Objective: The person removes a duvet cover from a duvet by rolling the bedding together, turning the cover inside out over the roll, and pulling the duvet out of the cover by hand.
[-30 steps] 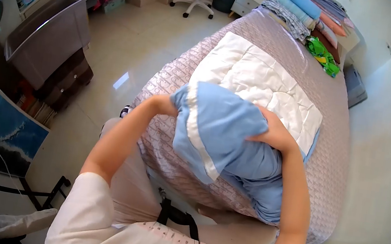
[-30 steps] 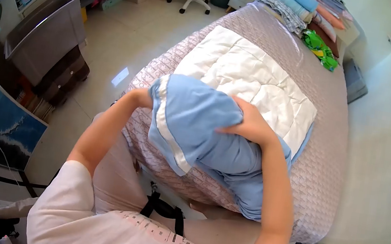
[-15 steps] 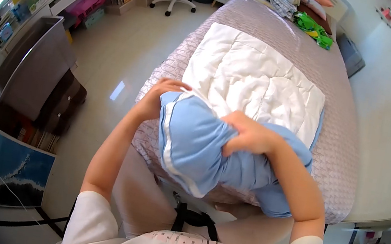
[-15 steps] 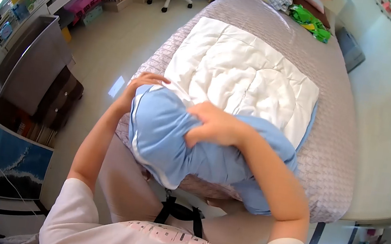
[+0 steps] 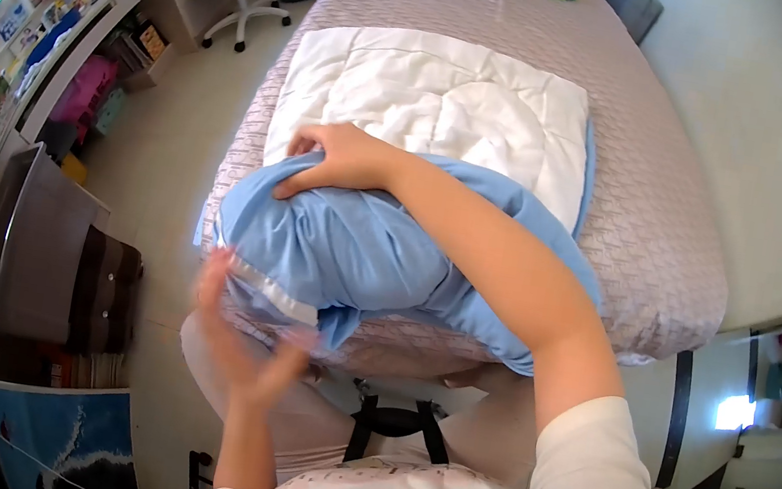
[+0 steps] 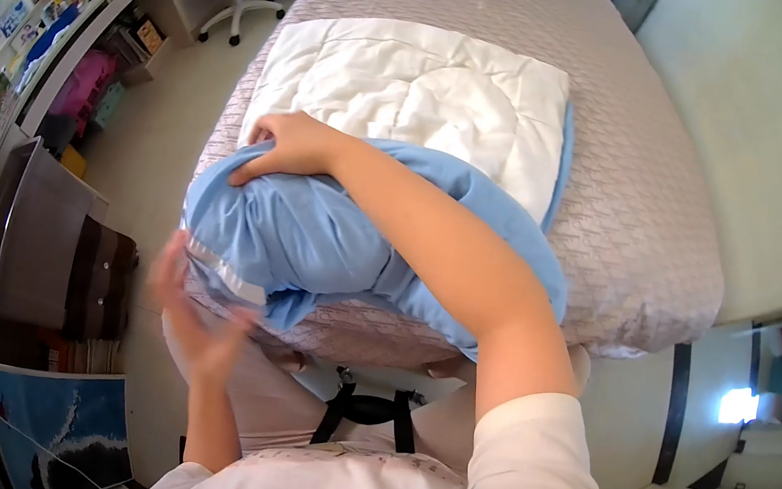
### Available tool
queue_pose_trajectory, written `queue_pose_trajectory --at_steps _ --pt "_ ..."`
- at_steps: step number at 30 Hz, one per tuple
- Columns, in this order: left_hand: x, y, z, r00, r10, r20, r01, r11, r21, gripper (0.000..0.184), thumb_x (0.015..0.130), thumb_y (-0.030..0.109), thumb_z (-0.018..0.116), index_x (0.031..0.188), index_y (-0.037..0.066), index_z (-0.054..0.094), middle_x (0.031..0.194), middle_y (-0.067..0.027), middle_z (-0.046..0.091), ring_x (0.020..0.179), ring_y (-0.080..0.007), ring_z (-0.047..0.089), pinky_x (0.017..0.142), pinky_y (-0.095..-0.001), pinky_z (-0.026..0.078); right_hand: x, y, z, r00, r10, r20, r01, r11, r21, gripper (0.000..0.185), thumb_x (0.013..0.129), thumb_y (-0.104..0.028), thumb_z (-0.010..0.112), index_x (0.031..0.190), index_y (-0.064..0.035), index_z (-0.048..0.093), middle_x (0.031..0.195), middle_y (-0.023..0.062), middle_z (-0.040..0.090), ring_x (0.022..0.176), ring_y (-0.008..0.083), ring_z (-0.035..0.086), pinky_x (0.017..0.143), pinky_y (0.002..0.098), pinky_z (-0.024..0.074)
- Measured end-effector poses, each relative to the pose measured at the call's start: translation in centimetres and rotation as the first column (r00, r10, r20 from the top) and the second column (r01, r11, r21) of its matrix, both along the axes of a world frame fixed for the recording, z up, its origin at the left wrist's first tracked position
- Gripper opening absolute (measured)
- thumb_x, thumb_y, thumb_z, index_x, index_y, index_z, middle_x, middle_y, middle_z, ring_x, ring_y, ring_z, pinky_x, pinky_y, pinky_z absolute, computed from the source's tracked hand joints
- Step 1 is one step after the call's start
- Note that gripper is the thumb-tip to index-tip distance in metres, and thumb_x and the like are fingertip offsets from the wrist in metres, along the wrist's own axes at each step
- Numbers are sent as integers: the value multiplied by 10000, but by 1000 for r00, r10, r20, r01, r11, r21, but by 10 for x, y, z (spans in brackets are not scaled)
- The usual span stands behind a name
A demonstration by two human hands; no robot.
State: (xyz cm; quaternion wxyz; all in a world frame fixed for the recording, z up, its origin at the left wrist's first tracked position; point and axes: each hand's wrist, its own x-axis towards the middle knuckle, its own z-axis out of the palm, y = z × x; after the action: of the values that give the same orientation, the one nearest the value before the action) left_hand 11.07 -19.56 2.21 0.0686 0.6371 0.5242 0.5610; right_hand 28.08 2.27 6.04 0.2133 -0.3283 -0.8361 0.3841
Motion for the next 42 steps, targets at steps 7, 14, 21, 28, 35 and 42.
queue_pose_trajectory --at_steps 7,14,21,28,35,42 --pt "30 31 11 808 130 -575 -263 952 -154 1180 471 103 919 1517 216 385 1639 -165 190 1468 -466 224 1174 -595 262 88 -198 36 862 -471 -186 427 479 767 573 725 -349 814 1235 -162 633 1253 89 586 1180 324 521 1004 480 353" --pt "-3 41 12 951 -84 -299 30 983 -179 1066 523 -11 847 1487 151 423 1485 -179 390 1339 -428 458 1101 -473 422 163 -283 -80 329 -943 -48 642 186 744 787 650 -206 853 1381 -194 561 1525 123 392 1344 482 383 1054 559 358" --pt "-69 60 4 959 -148 -243 113 982 -152 708 593 -42 662 1292 -11 557 1179 -179 635 1132 -319 619 1035 -373 443 260 -243 -35 523 -835 -172 840 470 271 477 688 21 761 1150 -47 667 1055 145 716 1011 289 689 913 368 518" --pt "-125 68 -67 957 -286 57 291 935 -200 788 661 -14 714 1405 4 453 1402 -123 496 1311 -244 472 1127 -375 332 276 -221 -46 640 -738 -215 768 616 174 453 649 81 746 1083 -23 666 1023 144 714 937 296 695 854 323 531" --pt "58 -30 -67 800 -72 -596 390 818 424 198 781 150 775 946 89 686 959 -78 636 899 -280 594 871 -421 434 220 -250 -6 527 -837 150 660 514 548 933 606 -53 805 1450 -189 434 1453 119 490 1401 372 374 1159 538 250" --pt "128 0 -67 911 -340 -235 290 931 -221 274 759 140 754 995 26 677 952 -204 656 881 -413 628 731 -473 507 176 -239 34 738 -580 344 378 778 502 1189 577 -220 863 1591 -232 244 1636 220 163 1478 484 206 1201 586 129"
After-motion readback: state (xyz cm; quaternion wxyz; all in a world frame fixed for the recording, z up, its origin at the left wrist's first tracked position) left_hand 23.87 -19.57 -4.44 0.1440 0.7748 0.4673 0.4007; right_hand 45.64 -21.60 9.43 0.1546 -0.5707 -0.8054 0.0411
